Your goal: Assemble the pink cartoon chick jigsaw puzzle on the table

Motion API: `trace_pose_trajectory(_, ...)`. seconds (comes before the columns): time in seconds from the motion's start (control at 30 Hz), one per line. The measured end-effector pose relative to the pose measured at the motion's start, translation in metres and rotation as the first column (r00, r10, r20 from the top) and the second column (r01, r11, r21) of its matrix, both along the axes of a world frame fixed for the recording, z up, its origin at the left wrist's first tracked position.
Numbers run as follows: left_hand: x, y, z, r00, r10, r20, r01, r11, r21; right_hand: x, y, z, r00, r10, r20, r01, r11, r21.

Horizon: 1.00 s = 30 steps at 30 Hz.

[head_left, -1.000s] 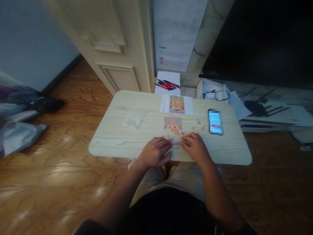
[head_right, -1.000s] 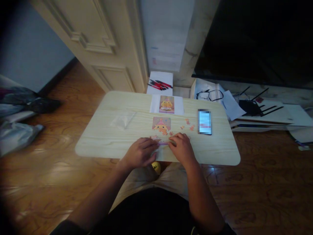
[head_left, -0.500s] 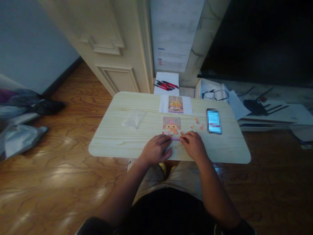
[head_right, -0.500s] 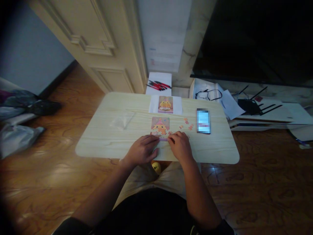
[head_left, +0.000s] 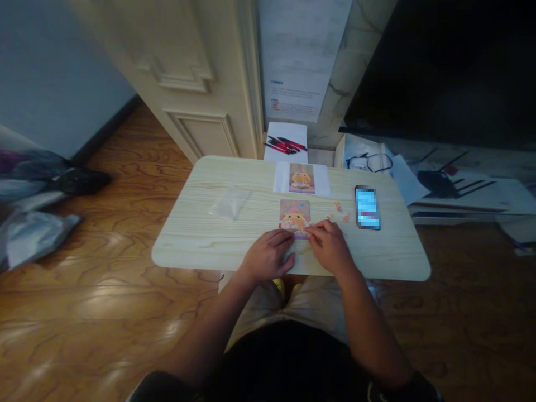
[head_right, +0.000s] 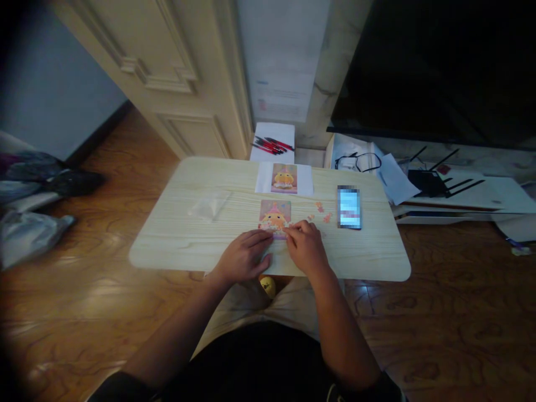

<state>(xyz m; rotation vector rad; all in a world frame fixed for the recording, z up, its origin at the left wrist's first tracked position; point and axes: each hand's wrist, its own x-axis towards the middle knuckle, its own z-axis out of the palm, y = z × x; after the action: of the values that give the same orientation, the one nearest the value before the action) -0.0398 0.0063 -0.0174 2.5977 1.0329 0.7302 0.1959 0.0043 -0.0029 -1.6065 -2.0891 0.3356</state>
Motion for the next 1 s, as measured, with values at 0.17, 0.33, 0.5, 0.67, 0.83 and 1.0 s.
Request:
trace_pose_trajectory(0.17, 0.000, 0.000, -0.001, 1.000, -0.004, -0.013, 0.004, 1.000, 0.002, -0.007, -0.002, -0.002, 0.999, 0.021, 0.035, -0.020, 0.999, -0.026)
trace_pose_trajectory(0.33, -0.001, 0.000, -0.004, 1.000, 0.007, -0.011, -0.007, 1.000, 0.010, 0.006, -0.002, -0.005, 0.998, -0.037, 0.057, 0.039, 0.999, -0.029)
trace_pose_trajectory(0.5, 0.000, 0.000, -0.004, 1.000, 0.002, 0.010, -0.002, 1.000, 0.018, 0.005, -0.002, -0.005, 0.995, -0.092, 0.026, 0.092, 0.996, 0.002)
trace_pose_trajectory(0.67, -0.001, 0.000, -0.007, 0.999, -0.008, 0.040, 0.006, 0.999, 0.045, -0.008, 0.014, 0.002, 0.996, -0.085, 0.008, 0.085, 0.996, 0.032)
trace_pose_trajectory(0.83, -0.002, -0.001, -0.011, 0.998, -0.060, 0.031, 0.057, 0.995, 0.086, -0.024, 0.057, 0.016, 0.998, 0.058, 0.034, -0.058, 0.998, 0.015)
trace_pose_trajectory(1.0, -0.002, -0.002, -0.008, 0.998, -0.061, 0.029, 0.058, 0.994, 0.092, -0.045, 0.097, 0.018, 0.967, 0.218, 0.134, -0.205, 0.973, -0.103)
